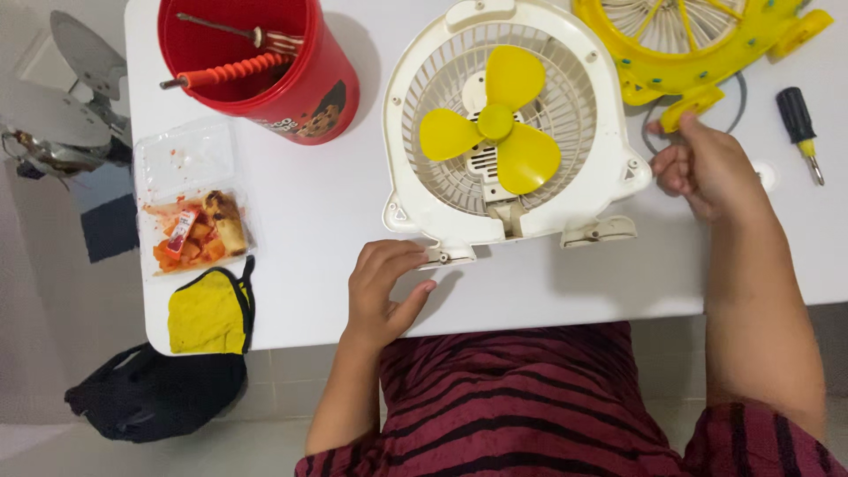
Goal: The person uses a screwdriver to remove screws from the base of a small electric fan, then detaches the front grille and housing to expose the fan blades. The person continues to unscrew and remove additional components from the fan's base.
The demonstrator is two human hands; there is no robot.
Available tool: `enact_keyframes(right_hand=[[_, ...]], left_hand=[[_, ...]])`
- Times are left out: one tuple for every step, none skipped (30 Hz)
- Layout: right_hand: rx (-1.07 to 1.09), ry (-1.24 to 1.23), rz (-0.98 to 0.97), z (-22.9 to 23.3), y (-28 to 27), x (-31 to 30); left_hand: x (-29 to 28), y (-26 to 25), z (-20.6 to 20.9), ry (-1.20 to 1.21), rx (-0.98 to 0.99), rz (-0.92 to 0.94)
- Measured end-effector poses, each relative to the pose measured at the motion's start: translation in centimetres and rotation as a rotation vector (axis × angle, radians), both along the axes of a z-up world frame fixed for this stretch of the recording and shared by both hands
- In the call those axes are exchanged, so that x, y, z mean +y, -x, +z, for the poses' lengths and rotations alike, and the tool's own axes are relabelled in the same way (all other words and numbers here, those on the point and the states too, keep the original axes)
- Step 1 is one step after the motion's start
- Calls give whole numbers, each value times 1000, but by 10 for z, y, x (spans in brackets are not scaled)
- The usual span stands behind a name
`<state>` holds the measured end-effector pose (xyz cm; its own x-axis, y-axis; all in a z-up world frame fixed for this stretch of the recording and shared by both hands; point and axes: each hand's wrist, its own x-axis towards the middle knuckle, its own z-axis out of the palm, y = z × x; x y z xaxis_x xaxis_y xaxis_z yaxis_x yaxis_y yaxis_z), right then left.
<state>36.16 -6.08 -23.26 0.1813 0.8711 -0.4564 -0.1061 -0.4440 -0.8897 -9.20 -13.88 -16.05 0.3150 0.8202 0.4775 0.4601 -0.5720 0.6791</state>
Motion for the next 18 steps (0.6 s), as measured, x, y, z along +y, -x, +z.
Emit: enact_keyframes(right_hand=[[-66, 17, 18, 3, -1, -5], [-164, 15, 23, 6, -7, -10], [-262, 13, 28, 8, -15, -18], [-362, 13, 35, 7, -24, -24], [-474, -155, -41, 3, -35, -29], [-583, -321, -116, 0, -50, -37], [-776, -360, -187, -2, -68, -42], [-894, -387, -222, -9, -85, -45], [-1015, -408, -263, -15, -103, -48], [-1062, -417, -267, -22, -119, -49], [-1109, -427, -270, -29, -133, -50], [-1153, -460, -214, -38, -145, -50], [-1196, -493, -157, -48, -152, -50], [-1236, -533, -96, -58, -156, -45], [-1268, -417, -138, -67, -157, -41], [-1295, -316, -163, -74, -156, -38], [-1284, -294, -174, -78, -154, -36], [-1271, -284, -193, -78, -152, -35]], left_hand=[[-2, 1, -4, -7, -5, 10], [-3, 2, -7, 3, -16, 25], [-6, 4, -11, 12, -26, 40], [-9, 4, -17, 22, -39, 58], [-11, 4, -24, 43, -90, 92], [-14, 3, -31, 67, -141, 124], [-16, 2, -39, 91, -191, 156], [-19, 0, -47, 150, -345, 134], [-22, -3, -55, 208, -499, 111], [-24, -6, -63, 264, -653, 91], [-23, -9, -70, 341, -738, 93], [-24, -12, -76, 419, -823, 103], [-27, -14, -81, 496, -908, 111], [-31, -16, -84, 587, -979, 82], [-35, -19, -85, 677, -1049, 51], [-40, -22, -85, 767, -1122, 23], [-42, -25, -85, 859, -1136, 13], [-41, -30, -84, 952, -1149, 0]])
